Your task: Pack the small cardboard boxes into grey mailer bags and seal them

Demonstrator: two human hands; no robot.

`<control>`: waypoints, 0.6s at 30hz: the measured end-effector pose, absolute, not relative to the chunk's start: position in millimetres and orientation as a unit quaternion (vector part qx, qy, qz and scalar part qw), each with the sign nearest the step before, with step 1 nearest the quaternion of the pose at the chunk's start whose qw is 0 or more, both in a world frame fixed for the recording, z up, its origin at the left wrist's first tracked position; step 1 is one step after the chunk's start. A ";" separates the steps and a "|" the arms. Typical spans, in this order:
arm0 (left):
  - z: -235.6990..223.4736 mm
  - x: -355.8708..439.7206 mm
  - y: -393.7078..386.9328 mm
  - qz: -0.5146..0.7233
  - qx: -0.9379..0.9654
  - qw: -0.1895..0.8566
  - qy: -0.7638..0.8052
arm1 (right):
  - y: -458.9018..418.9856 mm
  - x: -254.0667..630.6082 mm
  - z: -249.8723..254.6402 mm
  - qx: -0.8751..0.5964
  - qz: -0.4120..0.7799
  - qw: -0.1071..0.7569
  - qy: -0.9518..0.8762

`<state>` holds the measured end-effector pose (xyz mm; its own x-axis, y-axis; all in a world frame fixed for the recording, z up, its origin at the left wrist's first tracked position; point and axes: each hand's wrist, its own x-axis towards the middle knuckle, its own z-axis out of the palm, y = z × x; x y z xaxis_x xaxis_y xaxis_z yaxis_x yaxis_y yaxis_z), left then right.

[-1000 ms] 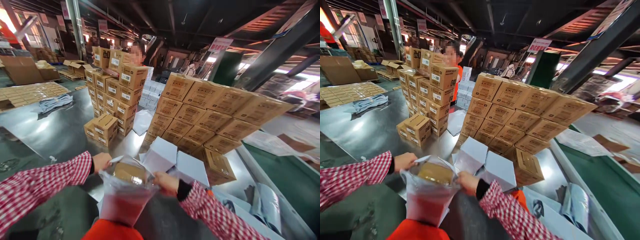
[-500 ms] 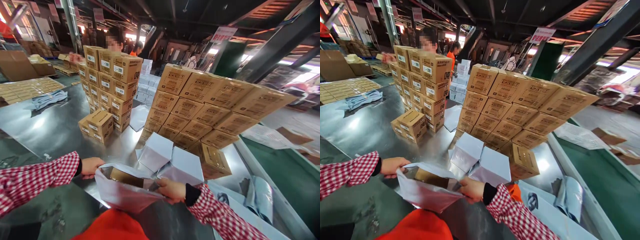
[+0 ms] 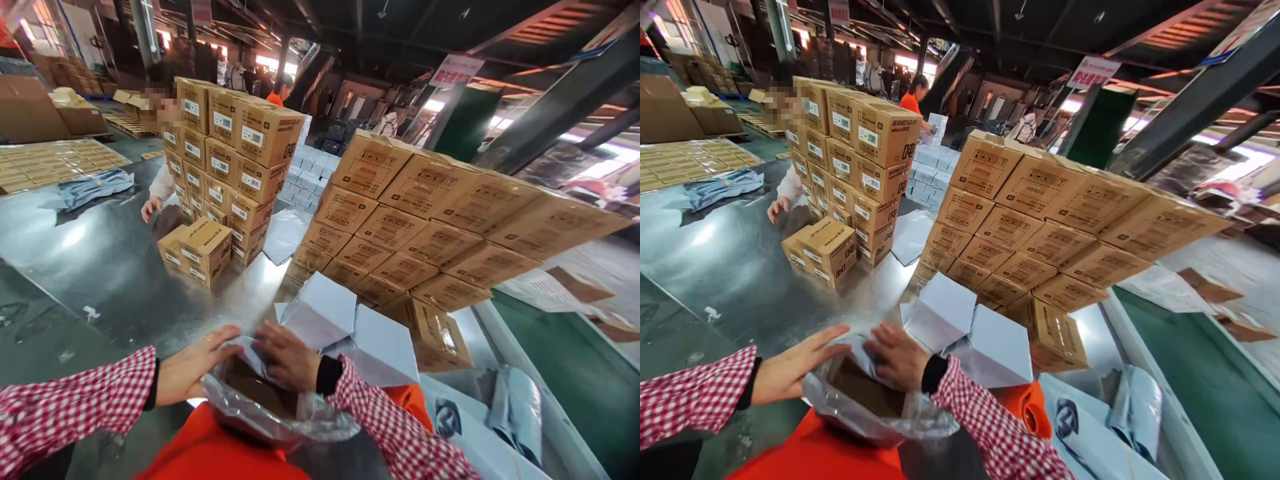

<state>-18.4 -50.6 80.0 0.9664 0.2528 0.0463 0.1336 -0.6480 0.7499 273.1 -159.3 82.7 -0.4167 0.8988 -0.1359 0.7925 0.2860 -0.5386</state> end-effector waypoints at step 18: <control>42.6 12.7 -59.4 0.160 0.808 0.504 0.261 | -285.4 325.3 60.1 -0.484 0.577 0.399 -0.523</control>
